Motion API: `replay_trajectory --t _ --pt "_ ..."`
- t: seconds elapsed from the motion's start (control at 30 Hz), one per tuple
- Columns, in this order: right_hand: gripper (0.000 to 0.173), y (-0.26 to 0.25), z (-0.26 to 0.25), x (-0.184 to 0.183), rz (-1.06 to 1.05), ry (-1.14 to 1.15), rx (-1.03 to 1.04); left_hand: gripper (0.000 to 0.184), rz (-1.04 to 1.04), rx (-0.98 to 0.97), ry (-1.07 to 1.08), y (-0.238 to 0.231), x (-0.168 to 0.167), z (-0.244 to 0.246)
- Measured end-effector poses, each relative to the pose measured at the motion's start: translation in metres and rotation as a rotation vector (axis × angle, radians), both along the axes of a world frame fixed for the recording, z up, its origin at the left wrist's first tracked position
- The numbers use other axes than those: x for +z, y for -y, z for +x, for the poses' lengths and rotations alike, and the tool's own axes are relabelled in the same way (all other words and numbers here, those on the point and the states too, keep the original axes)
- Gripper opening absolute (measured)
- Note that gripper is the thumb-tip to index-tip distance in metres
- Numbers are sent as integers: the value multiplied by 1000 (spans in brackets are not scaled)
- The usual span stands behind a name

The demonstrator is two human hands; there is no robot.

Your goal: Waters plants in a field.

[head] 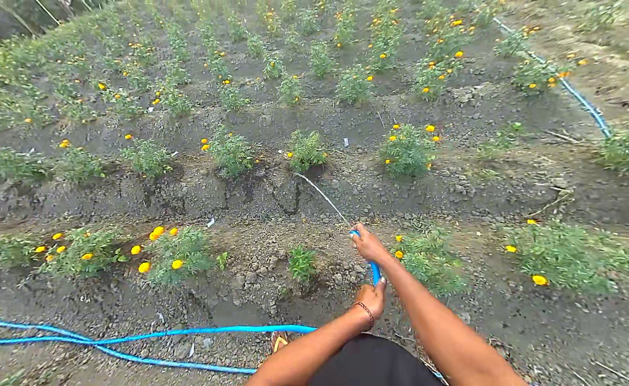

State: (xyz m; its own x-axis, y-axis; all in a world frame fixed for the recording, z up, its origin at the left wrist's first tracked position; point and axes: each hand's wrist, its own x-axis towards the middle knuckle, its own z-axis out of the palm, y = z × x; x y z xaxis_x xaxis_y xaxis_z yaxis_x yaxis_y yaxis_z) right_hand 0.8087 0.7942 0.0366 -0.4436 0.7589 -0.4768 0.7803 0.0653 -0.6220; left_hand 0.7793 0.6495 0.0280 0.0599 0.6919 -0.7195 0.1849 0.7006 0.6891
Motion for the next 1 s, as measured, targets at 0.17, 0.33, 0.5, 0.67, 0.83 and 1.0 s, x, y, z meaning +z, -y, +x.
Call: replay_trajectory --t 0.17,0.33,0.5,0.67,0.83,1.0 --pt "36 -7 21 -4 2 -15 1 65 7 -33 -55 -7 0 19" --pt "36 -6 30 -11 26 -35 1 63 5 -19 -65 -6 -7 28" --pt "36 0 27 -14 7 -42 -46 62 -20 9 -58 -2 -12 23" --pt "35 1 26 -15 2 -71 -95 64 -15 -10 -84 -2 -12 18" --pt "36 1 25 -14 14 -75 -100 63 -17 -13 -78 -1 -6 15" --pt "37 1 21 -11 14 -68 -90 64 -29 -10 -85 -2 -8 13"
